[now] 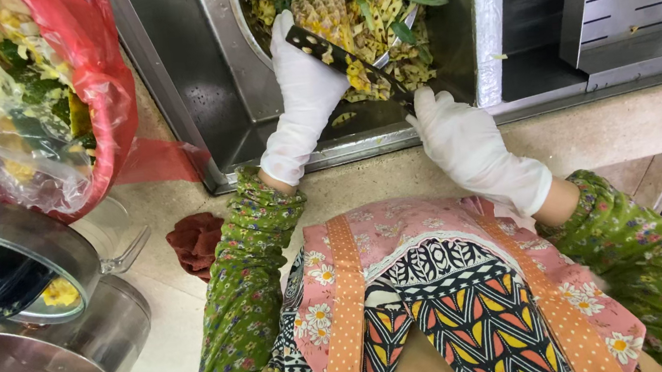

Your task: The person peels a pineapple over a stainless steel sink using a knife. They hold the pineapple with gloved hands and remove the outer skin in strips, letting the peel fall into a bowl in the sink. The person rotates the pineapple to continue peeling different sides.

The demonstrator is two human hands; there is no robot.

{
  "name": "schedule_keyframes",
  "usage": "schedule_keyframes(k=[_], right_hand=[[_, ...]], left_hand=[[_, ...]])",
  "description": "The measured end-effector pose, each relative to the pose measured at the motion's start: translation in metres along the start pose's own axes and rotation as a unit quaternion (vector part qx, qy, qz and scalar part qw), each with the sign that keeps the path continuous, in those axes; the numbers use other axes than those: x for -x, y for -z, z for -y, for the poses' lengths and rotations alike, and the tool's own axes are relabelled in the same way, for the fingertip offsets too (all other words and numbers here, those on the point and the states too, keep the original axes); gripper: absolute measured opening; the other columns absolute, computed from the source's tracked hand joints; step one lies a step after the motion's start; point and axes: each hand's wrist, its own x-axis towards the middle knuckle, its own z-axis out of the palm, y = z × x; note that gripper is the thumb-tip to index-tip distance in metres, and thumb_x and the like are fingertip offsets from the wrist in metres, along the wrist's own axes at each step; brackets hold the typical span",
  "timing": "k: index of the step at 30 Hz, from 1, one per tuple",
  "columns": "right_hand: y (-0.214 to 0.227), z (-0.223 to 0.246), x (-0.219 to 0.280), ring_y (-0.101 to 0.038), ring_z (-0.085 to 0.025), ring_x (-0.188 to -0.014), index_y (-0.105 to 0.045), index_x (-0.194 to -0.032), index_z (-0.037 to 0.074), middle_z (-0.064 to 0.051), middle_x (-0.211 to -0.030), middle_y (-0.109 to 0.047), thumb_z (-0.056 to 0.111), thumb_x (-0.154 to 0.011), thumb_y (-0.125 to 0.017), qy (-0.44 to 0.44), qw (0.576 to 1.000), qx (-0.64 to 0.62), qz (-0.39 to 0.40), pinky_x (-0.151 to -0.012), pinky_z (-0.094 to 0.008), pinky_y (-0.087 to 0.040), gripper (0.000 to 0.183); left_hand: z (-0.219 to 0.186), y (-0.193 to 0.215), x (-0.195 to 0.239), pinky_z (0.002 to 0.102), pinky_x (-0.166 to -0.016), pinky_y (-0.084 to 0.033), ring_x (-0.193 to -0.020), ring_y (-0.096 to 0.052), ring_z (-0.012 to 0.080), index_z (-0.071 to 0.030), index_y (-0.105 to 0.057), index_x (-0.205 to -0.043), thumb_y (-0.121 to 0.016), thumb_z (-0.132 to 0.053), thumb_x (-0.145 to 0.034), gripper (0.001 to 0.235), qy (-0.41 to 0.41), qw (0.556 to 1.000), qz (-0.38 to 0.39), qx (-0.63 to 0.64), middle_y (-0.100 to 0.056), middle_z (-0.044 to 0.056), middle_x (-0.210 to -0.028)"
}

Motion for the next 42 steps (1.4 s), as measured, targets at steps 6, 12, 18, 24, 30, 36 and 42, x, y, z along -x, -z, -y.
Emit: schedule_keyframes(k=[6, 12, 18, 24, 30, 36, 42], right_hand=[[-0.024, -0.001, -0.057, -0.067, -0.031, -0.058, -0.052, -0.102, 0.004, -0.013, -0.074, -0.063, 0.022, -0.103, -0.063, -0.007, 0.999, -0.03, -0.018, -0.048, -0.041, -0.052, 0.021], [-0.028, 0.004, -0.035, -0.068, -0.031, -0.057, -0.053, -0.103, 0.003, -0.015, -0.073, -0.064, 0.02, -0.1, -0.063, -0.012, 0.999, -0.014, -0.031, -0.046, -0.041, -0.053, 0.02], [-0.035, 0.001, -0.054, -0.069, -0.028, -0.058, -0.054, -0.103, 0.002, -0.013, -0.074, -0.065, 0.007, -0.089, -0.062, -0.009, 1.0, 0.009, 0.001, -0.046, -0.039, -0.053, 0.017], [-0.048, 0.006, -0.063, -0.069, -0.027, -0.057, -0.055, -0.103, 0.003, -0.012, -0.074, -0.065, 0.005, -0.089, -0.062, -0.02, 0.999, 0.031, -0.011, -0.045, -0.038, -0.053, 0.016], [-0.045, -0.008, -0.069, -0.07, -0.036, -0.063, -0.054, -0.102, 0.002, -0.017, -0.075, -0.068, 0.02, -0.104, -0.06, -0.042, 0.997, -0.062, 0.031, -0.053, -0.044, -0.055, 0.019], [-0.061, -0.016, -0.083, -0.07, -0.038, -0.066, -0.054, -0.109, -0.002, -0.019, -0.076, -0.069, 0.023, -0.103, -0.06, -0.042, 0.995, -0.08, 0.044, -0.057, -0.046, -0.055, 0.027], [-0.069, -0.029, -0.081, -0.069, -0.043, -0.071, -0.055, -0.108, -0.001, -0.022, -0.078, -0.069, 0.025, -0.103, -0.062, -0.061, 0.99, -0.112, 0.061, -0.062, -0.05, -0.055, 0.027]], left_hand=[[-0.008, 0.001, -0.013, 0.045, -0.094, -0.05, -0.106, -0.059, 0.0376, 0.007, -0.048, -0.12, -0.102, -0.034, -0.044, 0.102, 0.003, 0.997, -0.025, -0.079, -0.059, 0.021, -0.111], [0.002, -0.004, -0.013, 0.047, -0.096, -0.047, -0.11, -0.054, 0.0434, 0.014, -0.038, -0.126, -0.104, -0.039, -0.033, 0.125, -0.038, 0.986, -0.012, -0.164, -0.054, 0.027, -0.117], [0.019, -0.015, -0.004, 0.047, -0.116, -0.039, -0.13, -0.046, 0.0405, 0.005, -0.039, -0.137, -0.104, -0.04, -0.057, 0.113, -0.009, 0.998, 0.013, -0.063, -0.049, 0.023, -0.134], [0.034, -0.015, -0.002, 0.049, -0.116, -0.035, -0.131, -0.04, 0.0451, 0.01, -0.027, -0.144, -0.101, -0.03, -0.053, 0.124, -0.035, 0.996, 0.019, -0.074, -0.039, 0.03, -0.143], [0.037, -0.017, 0.001, 0.048, -0.119, -0.035, -0.135, -0.041, 0.0424, 0.006, -0.028, -0.147, -0.101, -0.027, -0.058, 0.119, -0.031, 0.997, 0.013, -0.066, -0.041, 0.026, -0.145], [0.031, -0.01, 0.002, 0.046, -0.118, -0.036, -0.135, -0.041, 0.0413, 0.005, -0.029, -0.147, -0.101, -0.026, -0.056, 0.12, -0.009, 0.998, 0.025, -0.055, -0.04, 0.026, -0.145], [0.034, -0.013, 0.005, 0.046, -0.119, -0.036, -0.136, -0.041, 0.0411, 0.004, -0.029, -0.148, -0.101, -0.025, -0.057, 0.119, -0.012, 0.998, 0.019, -0.052, -0.04, 0.025, -0.146]])
